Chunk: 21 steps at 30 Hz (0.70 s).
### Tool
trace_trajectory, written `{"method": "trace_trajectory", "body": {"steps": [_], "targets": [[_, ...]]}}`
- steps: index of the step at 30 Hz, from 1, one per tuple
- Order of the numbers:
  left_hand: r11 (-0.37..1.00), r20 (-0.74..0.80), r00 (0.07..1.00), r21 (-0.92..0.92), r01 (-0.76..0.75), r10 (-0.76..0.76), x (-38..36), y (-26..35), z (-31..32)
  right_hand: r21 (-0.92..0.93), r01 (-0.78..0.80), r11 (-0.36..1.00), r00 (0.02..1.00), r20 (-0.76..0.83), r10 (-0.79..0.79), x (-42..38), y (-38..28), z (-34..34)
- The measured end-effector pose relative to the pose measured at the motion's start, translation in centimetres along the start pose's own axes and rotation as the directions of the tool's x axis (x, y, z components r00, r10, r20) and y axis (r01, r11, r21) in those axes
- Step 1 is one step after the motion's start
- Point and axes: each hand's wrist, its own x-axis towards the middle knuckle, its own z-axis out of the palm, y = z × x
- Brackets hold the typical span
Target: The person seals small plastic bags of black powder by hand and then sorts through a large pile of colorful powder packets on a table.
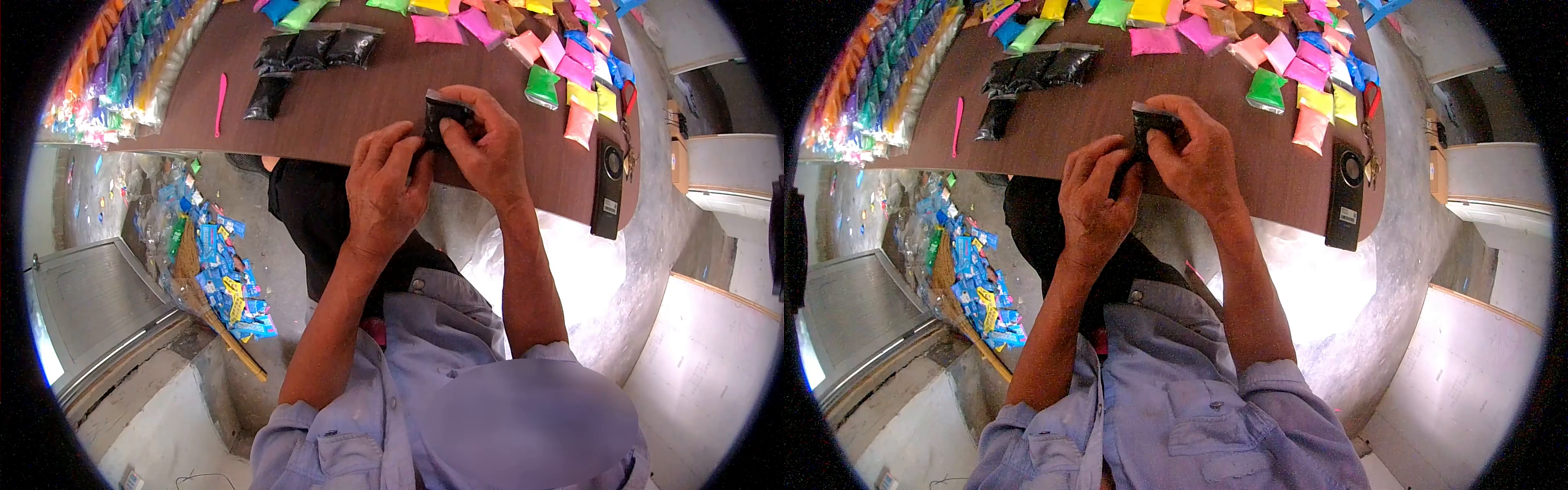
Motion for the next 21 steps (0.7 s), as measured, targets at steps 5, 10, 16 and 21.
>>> {"method": "trace_trajectory", "body": {"steps": [5,10,16,21], "targets": [[1.000,0.008,1.000,0.000,0.004,-0.004,-0.04,0.06,-0.06,0.027,-0.049,0.998,0.999,0.007,0.049,-0.03,-0.51,-0.12],[1.000,0.009,1.000,0.004,0.013,-0.013,-0.10,0.06,-0.03,0.040,-0.024,0.999,0.999,-0.031,0.026,0.08,-0.24,0.19],[1.000,0.005,1.000,0.015,0.006,-0.006,-0.09,-0.02,0.06,0.043,-0.047,0.998,0.998,-0.035,0.049,0.07,-0.32,0.17],[1.000,0.002,1.000,0.009,0.001,-0.001,-0.12,-0.02,0.04,0.055,-0.041,0.998,0.998,-0.043,0.044,0.03,-0.69,0.20]]}}
